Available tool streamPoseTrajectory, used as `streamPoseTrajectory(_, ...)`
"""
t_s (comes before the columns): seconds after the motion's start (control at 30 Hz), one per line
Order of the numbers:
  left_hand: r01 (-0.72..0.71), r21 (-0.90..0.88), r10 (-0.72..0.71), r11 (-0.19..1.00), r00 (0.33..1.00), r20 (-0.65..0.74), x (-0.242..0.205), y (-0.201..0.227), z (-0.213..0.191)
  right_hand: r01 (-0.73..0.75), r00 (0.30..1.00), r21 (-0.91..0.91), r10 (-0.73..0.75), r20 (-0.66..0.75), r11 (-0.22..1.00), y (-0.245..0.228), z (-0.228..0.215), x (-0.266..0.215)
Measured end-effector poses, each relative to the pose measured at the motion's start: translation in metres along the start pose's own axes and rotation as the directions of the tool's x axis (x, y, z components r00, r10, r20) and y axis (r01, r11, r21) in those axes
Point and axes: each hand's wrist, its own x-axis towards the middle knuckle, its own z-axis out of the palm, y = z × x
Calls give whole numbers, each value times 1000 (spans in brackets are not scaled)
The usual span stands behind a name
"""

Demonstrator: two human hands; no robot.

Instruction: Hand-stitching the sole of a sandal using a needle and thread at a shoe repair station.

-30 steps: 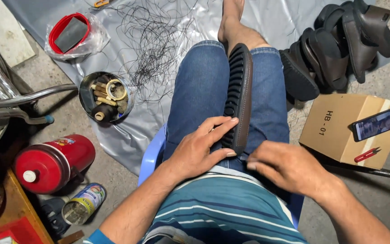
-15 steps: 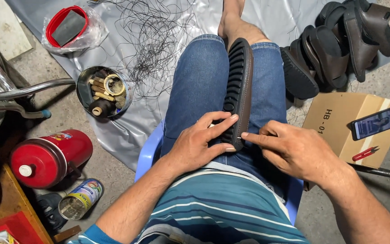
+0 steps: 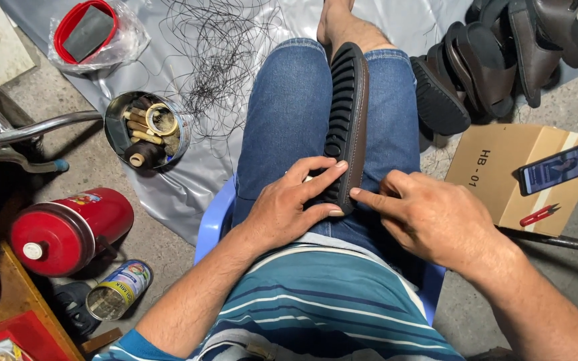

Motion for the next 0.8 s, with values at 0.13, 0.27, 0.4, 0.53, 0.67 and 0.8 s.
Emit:
streamPoseTrajectory(0.13, -6, 33, 7, 999, 1000, -30, 1, -1, 7, 9, 980, -218, -52, -193, 976, -13, 8, -7)
streamPoseTrajectory(0.27, -22, 83, 27, 996, 998, -59, 5, -5, 12, 9, 980, -250, -58, -189, 968, -9, 14, -5)
streamPoseTrajectory(0.4, -28, 47, 30, 999, 999, -45, 5, -9, 13, 154, 916, 71, -115, -384, 986, 12, 39, 1)
streamPoseTrajectory(0.53, -134, -110, 108, 985, 969, -221, 1, -6, 11, 179, 860, 338, 20, -509, 924, 14, 55, 8)
streamPoseTrajectory(0.67, -128, -140, 97, 982, 972, -212, 2, -7, 14, 224, 831, 393, 35, -555, 892, 16, 64, 11)
streamPoseTrajectory(0.8, -119, -113, 98, 986, 979, -180, 5, -7, 12, 265, 783, 440, 74, -618, 858, 3, 59, 20)
